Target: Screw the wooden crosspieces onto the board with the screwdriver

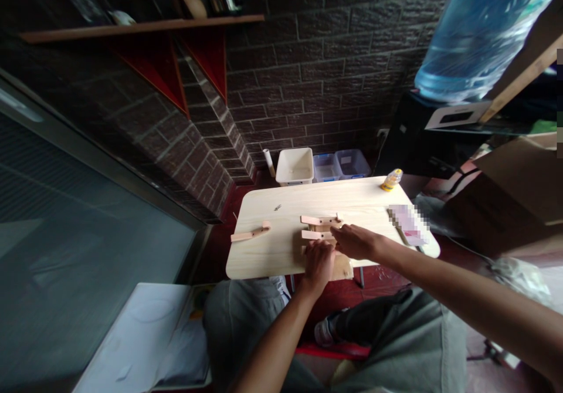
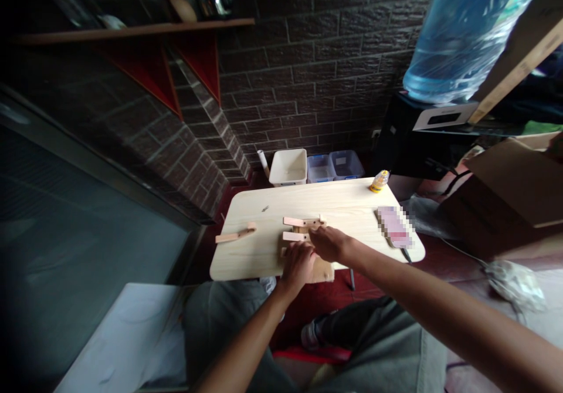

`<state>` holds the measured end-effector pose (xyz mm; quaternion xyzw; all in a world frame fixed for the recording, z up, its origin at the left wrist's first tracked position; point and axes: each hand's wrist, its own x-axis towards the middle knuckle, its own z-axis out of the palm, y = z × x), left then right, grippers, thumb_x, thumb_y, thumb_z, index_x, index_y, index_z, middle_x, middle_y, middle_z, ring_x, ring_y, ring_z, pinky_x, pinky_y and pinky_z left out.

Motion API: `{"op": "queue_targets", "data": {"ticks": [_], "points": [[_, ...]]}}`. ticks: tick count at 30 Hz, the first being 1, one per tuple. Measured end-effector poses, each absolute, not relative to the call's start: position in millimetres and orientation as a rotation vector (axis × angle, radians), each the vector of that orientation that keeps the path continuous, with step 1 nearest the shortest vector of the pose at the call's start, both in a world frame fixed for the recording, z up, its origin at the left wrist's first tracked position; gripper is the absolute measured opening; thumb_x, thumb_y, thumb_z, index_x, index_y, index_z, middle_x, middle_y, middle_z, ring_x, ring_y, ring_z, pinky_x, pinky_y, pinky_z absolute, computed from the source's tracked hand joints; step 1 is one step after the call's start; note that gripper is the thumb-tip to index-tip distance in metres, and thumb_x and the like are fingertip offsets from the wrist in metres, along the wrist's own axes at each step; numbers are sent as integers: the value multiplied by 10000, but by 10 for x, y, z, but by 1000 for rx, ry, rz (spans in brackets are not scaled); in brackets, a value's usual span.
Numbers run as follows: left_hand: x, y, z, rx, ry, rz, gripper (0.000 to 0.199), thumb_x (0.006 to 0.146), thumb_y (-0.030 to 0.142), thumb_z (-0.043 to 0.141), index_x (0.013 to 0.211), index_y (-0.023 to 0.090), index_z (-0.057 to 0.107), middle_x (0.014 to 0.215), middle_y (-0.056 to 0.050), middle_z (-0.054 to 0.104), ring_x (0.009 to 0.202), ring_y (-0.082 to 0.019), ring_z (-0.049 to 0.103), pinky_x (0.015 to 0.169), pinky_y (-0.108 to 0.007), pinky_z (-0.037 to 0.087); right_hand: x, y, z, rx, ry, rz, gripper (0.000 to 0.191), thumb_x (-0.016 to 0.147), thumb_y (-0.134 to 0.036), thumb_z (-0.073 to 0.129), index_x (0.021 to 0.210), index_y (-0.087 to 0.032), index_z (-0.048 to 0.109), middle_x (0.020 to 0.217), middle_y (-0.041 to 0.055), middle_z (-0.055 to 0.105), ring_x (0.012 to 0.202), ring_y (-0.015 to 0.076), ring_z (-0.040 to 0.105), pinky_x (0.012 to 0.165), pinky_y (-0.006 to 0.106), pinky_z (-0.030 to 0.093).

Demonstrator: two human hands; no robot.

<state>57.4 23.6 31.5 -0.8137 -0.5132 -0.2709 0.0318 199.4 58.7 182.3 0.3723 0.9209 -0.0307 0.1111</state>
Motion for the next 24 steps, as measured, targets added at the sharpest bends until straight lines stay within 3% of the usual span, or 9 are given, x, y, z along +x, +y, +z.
{"op": "queue_targets", "data": {"ticks": [3, 7, 12, 19, 24], "points": [[562, 242, 275, -2495, -1575, -873, 46, 866, 192, 656, 860, 200, 611, 911, -39, 659, 957, -212, 618, 909, -399, 467, 2016, 589, 1847, 1104, 2738, -160, 338, 874, -138, 564, 1202, -56, 577, 960, 163, 702, 917, 261, 683, 758, 336, 523], [565, 248, 259, -2485, -1606, -851, 51, 867, 208, 659, 892, 190, 618, 920, -45, 659, 955, -217, 616, 928, -409, 461, 2016, 640, 1935, 1066, 2730, -208, 227, 874, -139, 578, 1085, -69, 628, 906, 155, 702, 887, 255, 688, 740, 313, 506], [582, 249, 307, -2467, -1690, -794, 53, 849, 219, 680, 837, 190, 636, 879, -54, 660, 920, -232, 614, 884, -409, 471, 2015, 722, 1924, 1040, 2722, -234, 208, 904, -181, 565, 1067, -74, 637, 884, 139, 693, 795, 218, 676, 683, 296, 499], [594, 244, 376, -2530, -1711, -785, 44, 875, 181, 634, 848, 211, 652, 864, -39, 668, 894, -218, 619, 886, -414, 469, 2022, 773, 1824, 900, 2685, -80, 150, 939, -178, 519, 890, -125, 650, 872, 128, 676, 834, 220, 641, 722, 321, 481], [604, 251, 408, -2534, -1698, -808, 77, 842, 151, 664, 800, 210, 637, 809, -31, 664, 855, -218, 626, 863, -410, 478, 2036, 720, 1871, 1054, 2638, -196, 132, 932, -190, 522, 961, -128, 635, 893, 133, 680, 864, 240, 647, 708, 320, 472]]}}
